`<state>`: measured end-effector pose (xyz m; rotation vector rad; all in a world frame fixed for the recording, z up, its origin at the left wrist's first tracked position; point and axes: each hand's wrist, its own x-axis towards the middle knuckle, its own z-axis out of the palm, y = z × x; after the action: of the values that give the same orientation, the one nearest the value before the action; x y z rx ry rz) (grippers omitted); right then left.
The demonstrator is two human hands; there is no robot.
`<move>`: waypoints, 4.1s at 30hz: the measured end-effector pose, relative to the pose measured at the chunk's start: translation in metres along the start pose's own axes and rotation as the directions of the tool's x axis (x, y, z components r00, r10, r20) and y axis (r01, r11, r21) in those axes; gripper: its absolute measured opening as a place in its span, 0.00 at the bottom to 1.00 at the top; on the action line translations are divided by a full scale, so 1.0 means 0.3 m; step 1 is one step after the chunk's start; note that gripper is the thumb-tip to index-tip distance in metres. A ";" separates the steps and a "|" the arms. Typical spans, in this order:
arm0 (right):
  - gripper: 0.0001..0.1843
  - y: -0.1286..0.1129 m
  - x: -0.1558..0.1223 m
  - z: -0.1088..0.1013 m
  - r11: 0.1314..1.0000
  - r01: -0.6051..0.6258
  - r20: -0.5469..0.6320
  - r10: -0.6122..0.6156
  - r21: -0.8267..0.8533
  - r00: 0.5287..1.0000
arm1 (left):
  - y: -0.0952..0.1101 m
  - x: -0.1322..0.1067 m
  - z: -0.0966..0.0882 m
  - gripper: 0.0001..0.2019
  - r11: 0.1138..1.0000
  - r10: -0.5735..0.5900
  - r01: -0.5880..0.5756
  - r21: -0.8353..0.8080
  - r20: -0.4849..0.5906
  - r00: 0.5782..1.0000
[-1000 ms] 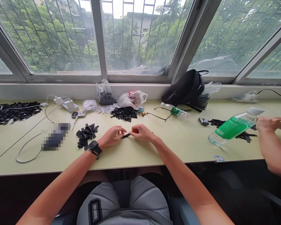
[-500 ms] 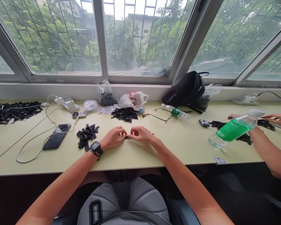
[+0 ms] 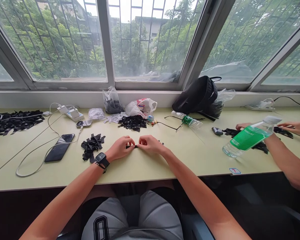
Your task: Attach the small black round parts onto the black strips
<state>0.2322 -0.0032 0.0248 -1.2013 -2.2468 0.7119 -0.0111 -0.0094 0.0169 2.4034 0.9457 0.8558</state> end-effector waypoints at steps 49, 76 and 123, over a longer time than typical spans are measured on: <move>0.16 0.125 -0.038 -0.220 0.982 -0.186 -0.281 0.166 -0.044 0.945 | -0.004 0.004 0.022 0.12 0.979 0.194 -0.195 0.065 0.014 0.981; 0.05 0.065 0.001 -0.095 0.997 0.013 -0.255 0.005 0.070 0.967 | 0.087 -0.017 -0.004 0.21 0.888 0.099 -0.122 0.444 0.073 0.992; 0.11 -0.003 0.030 0.060 0.934 0.179 -0.050 -0.172 0.310 0.984 | 0.078 -0.024 0.005 0.17 0.873 0.063 -0.092 0.479 0.077 0.995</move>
<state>0.2159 0.0002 0.0136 -0.8397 -2.0913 0.9364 -0.0034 -0.0308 0.0263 2.8870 1.1565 0.6215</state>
